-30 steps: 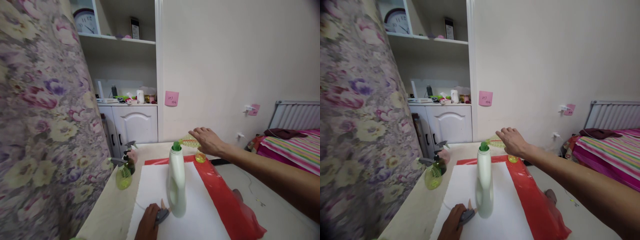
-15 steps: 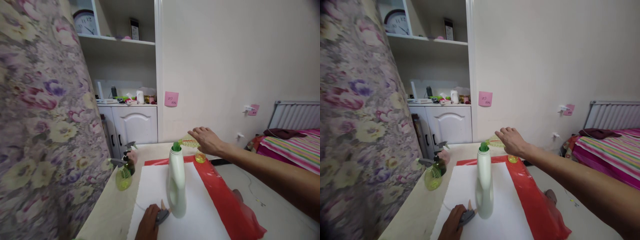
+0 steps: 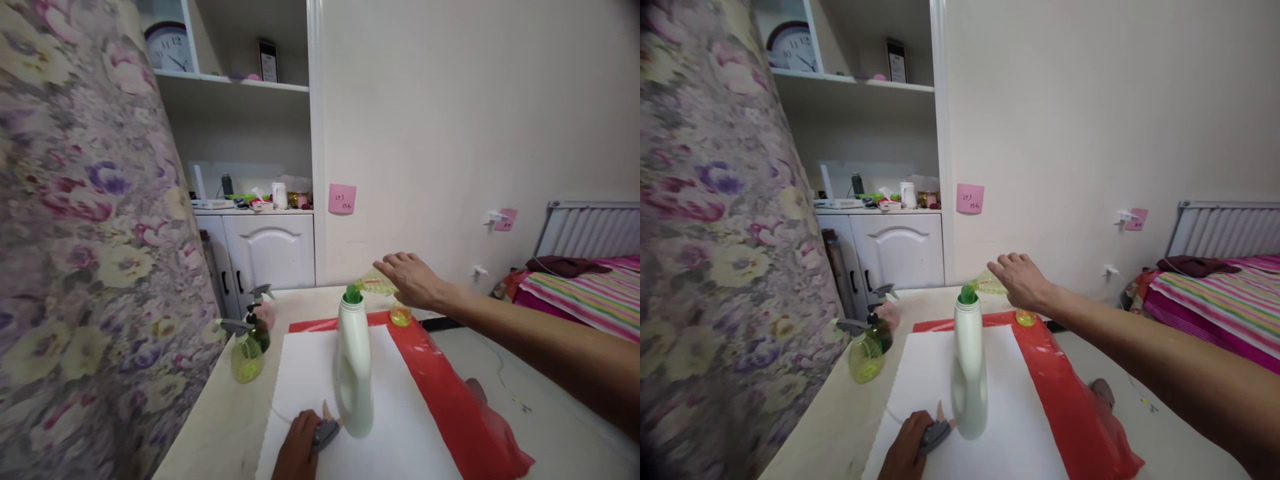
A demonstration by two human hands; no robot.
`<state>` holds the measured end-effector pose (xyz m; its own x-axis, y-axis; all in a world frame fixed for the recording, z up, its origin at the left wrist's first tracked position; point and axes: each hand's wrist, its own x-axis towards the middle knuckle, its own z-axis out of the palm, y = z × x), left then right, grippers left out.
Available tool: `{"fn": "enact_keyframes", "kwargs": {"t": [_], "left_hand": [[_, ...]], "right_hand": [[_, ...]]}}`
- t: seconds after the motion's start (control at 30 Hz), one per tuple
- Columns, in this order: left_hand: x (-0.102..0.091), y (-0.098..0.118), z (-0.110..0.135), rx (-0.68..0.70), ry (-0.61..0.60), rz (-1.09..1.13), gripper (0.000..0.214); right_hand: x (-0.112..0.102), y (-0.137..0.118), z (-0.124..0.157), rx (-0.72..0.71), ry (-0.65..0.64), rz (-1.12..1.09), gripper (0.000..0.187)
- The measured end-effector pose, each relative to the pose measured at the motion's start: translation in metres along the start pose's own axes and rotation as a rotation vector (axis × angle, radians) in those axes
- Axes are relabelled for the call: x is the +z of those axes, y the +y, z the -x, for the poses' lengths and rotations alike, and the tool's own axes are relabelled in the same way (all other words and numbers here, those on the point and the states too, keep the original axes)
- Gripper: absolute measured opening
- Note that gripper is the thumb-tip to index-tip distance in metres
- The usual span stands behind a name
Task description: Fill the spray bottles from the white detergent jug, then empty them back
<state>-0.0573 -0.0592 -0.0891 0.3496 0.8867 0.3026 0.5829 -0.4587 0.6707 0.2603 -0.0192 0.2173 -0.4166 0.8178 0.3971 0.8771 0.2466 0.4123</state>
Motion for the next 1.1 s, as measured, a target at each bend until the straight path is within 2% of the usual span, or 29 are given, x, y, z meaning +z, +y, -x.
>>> {"fn": "enact_keyframes", "kwargs": {"t": [0.23,0.57,1.1], "left_hand": [[-0.001,0.002,0.0,0.023,-0.009,-0.016,0.054],[0.003,-0.01,0.0,0.026,0.01,-0.011,0.057],[-0.001,-0.003,0.0,0.031,0.014,0.001,0.056]], "right_hand": [[-0.003,-0.002,0.0,-0.007,0.01,0.017,0.067],[-0.008,-0.003,-0.004,-0.033,0.02,0.067,0.067],[-0.012,-0.002,-0.011,-0.086,0.019,0.135,0.063]]}}
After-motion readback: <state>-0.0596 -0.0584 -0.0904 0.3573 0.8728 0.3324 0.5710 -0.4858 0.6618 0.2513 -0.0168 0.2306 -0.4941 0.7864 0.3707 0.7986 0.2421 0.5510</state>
